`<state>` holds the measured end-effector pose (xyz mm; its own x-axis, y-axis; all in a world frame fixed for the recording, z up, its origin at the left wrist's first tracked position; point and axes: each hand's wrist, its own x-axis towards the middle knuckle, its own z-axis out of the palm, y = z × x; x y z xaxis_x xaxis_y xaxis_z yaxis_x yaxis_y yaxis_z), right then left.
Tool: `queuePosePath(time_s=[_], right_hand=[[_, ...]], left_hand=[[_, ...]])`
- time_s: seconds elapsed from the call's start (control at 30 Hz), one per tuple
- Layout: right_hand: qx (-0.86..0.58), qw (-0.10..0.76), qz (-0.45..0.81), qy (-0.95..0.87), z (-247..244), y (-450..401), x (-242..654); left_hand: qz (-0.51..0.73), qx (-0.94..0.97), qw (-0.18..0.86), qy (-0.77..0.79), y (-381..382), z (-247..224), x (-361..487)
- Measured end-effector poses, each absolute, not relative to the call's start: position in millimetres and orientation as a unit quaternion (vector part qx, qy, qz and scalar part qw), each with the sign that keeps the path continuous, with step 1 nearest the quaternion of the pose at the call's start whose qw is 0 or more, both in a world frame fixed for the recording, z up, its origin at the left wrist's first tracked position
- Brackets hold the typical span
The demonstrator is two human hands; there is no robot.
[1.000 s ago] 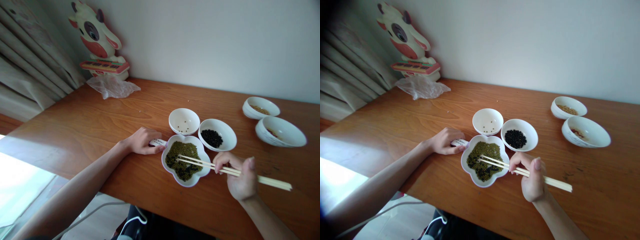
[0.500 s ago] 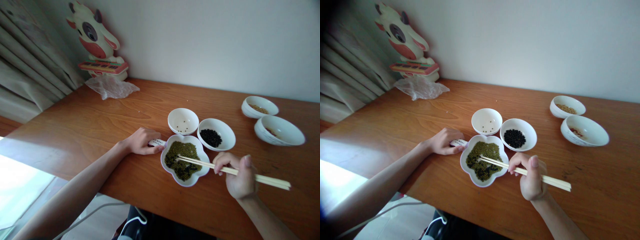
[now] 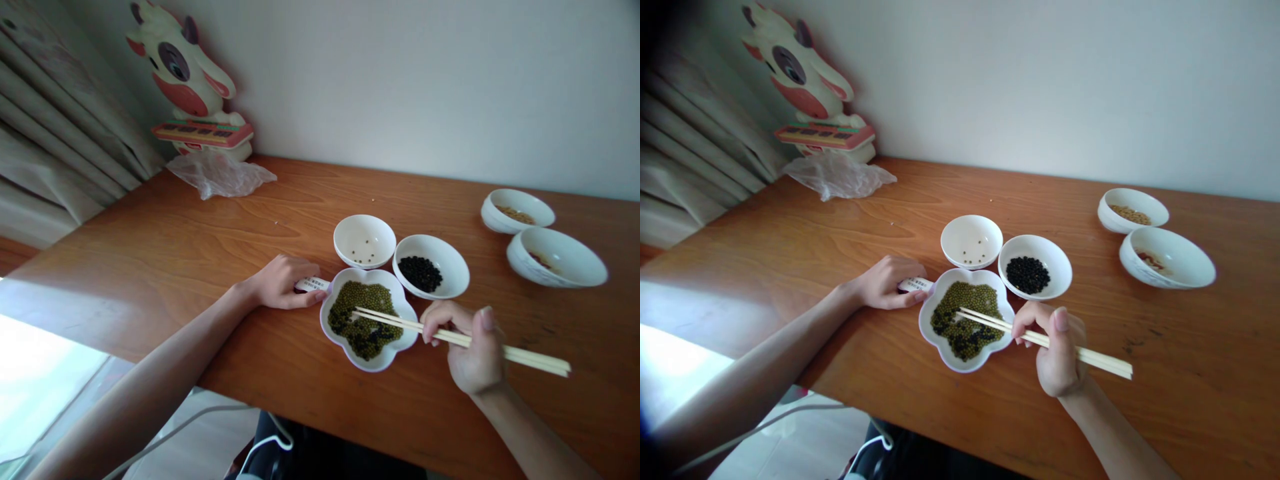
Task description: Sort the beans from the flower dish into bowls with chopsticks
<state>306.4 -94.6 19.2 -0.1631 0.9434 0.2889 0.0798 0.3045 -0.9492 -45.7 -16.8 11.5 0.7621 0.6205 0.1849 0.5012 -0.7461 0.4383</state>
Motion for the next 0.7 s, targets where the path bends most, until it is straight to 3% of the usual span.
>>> queuePosePath(time_s=[0.3,0.7], right_hand=[[-0.406,0.522,0.422,-0.62,22.8,-95.2,304.7],[-0.394,0.485,0.447,-0.64,26.7,-92.9,303.0]], left_hand=[[0.159,0.92,0.188,0.306,-16.8,10.1,-46.2],[0.159,0.921,0.181,0.305,-15.7,8.7,-47.1]])
